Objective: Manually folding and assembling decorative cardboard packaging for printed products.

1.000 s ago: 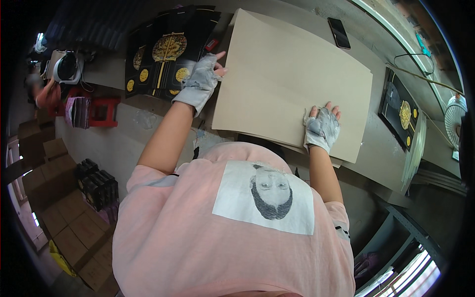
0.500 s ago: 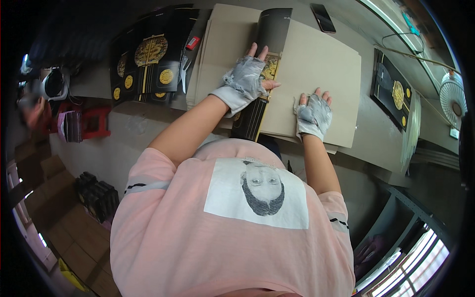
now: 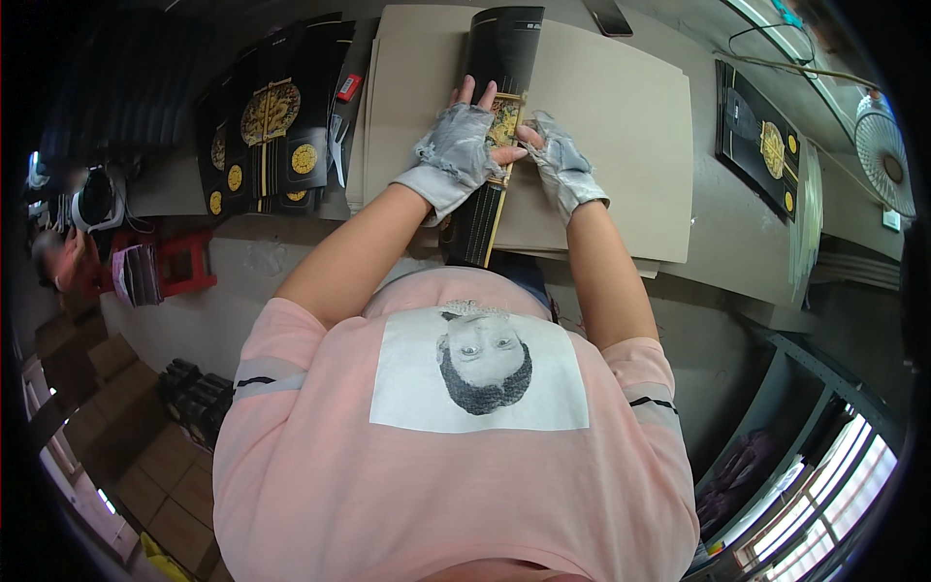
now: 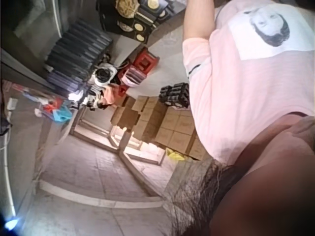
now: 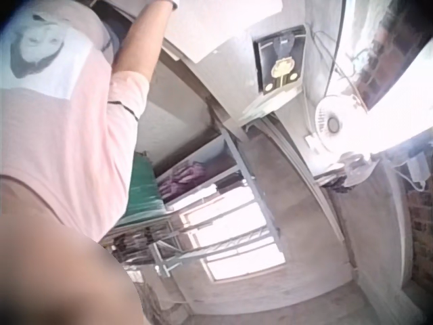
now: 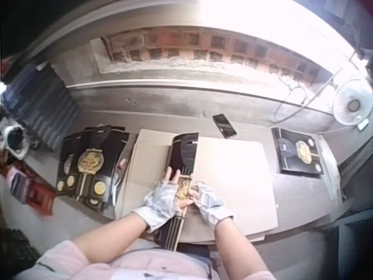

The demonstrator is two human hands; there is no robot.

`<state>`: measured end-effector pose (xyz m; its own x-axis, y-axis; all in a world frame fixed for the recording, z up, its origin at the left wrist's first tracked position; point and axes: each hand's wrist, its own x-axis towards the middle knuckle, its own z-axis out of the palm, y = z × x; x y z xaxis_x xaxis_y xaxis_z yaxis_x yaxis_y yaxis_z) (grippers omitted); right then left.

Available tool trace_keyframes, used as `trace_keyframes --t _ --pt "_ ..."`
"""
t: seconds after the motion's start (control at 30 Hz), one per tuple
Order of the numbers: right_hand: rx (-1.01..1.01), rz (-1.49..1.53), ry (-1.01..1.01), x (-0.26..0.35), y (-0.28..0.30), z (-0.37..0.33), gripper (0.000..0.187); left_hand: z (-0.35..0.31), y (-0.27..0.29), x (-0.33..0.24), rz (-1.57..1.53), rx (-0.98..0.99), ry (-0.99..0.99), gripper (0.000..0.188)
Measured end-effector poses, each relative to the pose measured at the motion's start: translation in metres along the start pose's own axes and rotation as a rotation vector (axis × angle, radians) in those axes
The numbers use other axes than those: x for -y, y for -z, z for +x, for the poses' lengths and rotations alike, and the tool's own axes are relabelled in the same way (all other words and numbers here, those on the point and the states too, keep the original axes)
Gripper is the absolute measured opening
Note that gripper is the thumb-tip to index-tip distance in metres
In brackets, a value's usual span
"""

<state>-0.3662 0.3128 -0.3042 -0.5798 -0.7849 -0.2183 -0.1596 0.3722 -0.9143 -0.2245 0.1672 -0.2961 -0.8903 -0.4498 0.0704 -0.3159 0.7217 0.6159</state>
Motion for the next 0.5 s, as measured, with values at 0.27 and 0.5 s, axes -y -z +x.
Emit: trace_keyframes --t 0.27,0.5 --pt "0.033 0.021 0.02 0.0 -0.001 0.005 0.055 0.0 -0.007 0.012 -0.04 -0.059 -0.044 0.118" --pt "0.012 -0.101 0.05 -0.001 0.0 0.01 0.058 0.002 -0.008 0.017 -0.121 -0.058 -0.035 0.117"
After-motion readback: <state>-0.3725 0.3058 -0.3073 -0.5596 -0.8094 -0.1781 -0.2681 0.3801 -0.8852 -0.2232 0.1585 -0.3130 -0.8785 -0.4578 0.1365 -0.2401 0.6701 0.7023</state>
